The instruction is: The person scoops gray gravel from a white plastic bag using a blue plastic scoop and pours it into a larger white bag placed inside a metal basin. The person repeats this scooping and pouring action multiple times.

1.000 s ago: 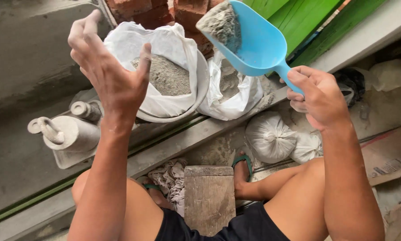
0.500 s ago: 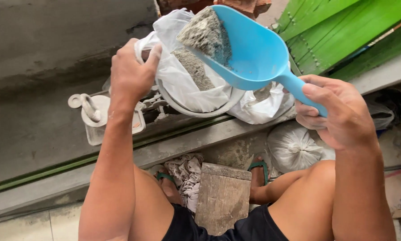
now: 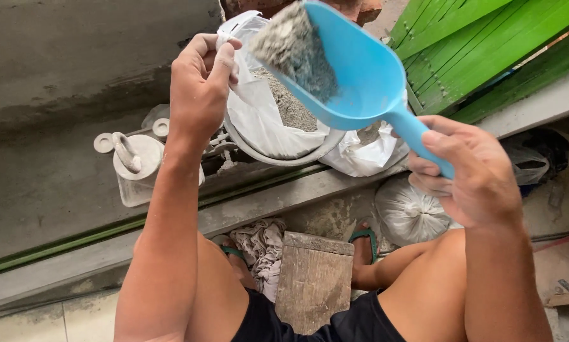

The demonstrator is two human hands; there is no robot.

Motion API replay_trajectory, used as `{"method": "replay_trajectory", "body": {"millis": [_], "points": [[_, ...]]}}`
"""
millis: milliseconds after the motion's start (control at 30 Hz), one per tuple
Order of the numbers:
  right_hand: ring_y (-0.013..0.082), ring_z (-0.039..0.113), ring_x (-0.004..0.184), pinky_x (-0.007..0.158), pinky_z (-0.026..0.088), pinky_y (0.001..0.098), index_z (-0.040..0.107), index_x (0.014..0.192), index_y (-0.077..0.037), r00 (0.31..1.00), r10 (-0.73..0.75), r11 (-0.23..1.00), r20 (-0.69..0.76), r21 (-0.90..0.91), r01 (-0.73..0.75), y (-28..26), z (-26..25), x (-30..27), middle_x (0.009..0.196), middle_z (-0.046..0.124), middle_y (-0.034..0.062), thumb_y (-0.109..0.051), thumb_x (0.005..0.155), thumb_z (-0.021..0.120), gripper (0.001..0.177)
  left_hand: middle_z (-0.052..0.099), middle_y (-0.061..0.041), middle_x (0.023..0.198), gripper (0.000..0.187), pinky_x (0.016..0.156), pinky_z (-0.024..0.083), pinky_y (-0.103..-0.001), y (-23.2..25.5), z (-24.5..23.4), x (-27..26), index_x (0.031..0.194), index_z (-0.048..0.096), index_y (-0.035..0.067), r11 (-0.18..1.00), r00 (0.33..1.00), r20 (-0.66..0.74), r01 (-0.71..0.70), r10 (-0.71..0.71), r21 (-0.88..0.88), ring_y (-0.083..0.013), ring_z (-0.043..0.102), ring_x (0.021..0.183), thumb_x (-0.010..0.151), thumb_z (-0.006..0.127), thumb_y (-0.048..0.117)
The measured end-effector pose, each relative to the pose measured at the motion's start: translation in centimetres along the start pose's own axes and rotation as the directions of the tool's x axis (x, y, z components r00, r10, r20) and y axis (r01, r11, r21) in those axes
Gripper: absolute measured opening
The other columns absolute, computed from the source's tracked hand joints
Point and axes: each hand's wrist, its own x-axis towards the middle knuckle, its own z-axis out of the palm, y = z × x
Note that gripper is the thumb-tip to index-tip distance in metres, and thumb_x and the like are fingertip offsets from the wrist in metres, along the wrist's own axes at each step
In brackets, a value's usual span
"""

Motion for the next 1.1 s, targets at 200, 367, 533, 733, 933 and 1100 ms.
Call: {"method": "replay_trajectory", "body": {"millis": [200,367,533,733,933,1100], "points": [[0.0056,0.036,0.051,0.041,0.026,0.0211,0.066,0.119,0.003,0.996,-0.092,0.914,0.000,-0.397,0.085,1.5,1.1,0.6,0.067,0.047,0.0005,-0.021,0.104,0.054,0.031,0.053,0.009,0.069,0.028,0.058,0.037,-0.019,0.1,0.6,-0.1,0.121,0.069,0.005,0.997,0.999,0.024,0.026,-0.025,-0.070,-0.0016,0.040,0.062,0.104,0.054,0.023],[0.0144,0.050,0.054,0.048,0.041,0.0331,0.072,0.122,-0.009,0.961,-0.275,0.543,0.025,-0.821,0.177,3.1,3.3,1.7,0.071,0.063,0.0006,-0.024,0.100,0.057,0.030,0.052,0.010,0.069,0.030,0.058,0.037,-0.019,0.4,1.3,-0.3,0.127,0.067,0.003,0.996,0.998,0.068,0.007,-0.001,-0.089,-0.0014,0.039,0.063,0.105,0.054,0.020],[0.0275,0.051,0.054,0.055,0.040,0.0440,0.066,0.116,-0.009,0.868,-0.429,0.301,0.250,-0.867,0.398,5.9,3.6,3.3,0.067,0.061,0.0082,-0.019,0.103,0.055,0.020,0.066,0.003,0.083,0.025,0.065,0.047,-0.018,0.2,2.0,0.2,0.118,0.066,0.001,0.994,0.998,0.041,-0.048,0.052,-0.102,-0.0025,0.049,0.070,0.104,0.054,0.019],[0.0298,0.058,0.069,0.059,0.045,0.0437,0.058,0.128,0.000,0.755,-0.509,0.128,0.412,-0.832,0.540,6.5,3.7,3.9,0.089,0.065,0.0121,-0.014,0.108,0.056,0.025,0.064,0.001,0.080,0.025,0.063,0.045,-0.018,0.0,1.9,0.7,0.119,0.066,-0.001,0.981,0.996,-0.045,-0.089,0.082,-0.171,-0.0040,0.051,0.068,0.103,0.055,0.016],[0.0272,0.051,0.066,0.051,0.039,0.0434,0.053,0.132,-0.001,0.766,-0.453,0.059,0.456,-0.842,0.536,5.2,4.2,3.5,0.083,0.055,0.0115,-0.010,0.108,0.058,0.026,0.062,0.001,0.076,0.026,0.061,0.045,-0.018,0.6,1.5,0.8,0.115,0.068,0.000,0.987,0.993,-0.098,-0.072,0.058,-0.144,-0.0043,0.050,0.065,0.103,0.055,0.020],[0.0298,0.055,0.064,0.047,0.045,0.0446,0.061,0.139,-0.012,0.801,-0.386,0.078,0.459,-0.848,0.524,5.2,4.7,3.5,0.089,0.053,0.0105,-0.016,0.104,0.062,0.035,0.061,0.000,0.071,0.025,0.064,0.049,-0.021,0.7,1.4,0.7,0.104,0.069,0.004,0.990,0.988,-0.069,-0.139,0.139,0.009,-0.0053,0.056,0.064,0.105,0.053,0.024]]}}
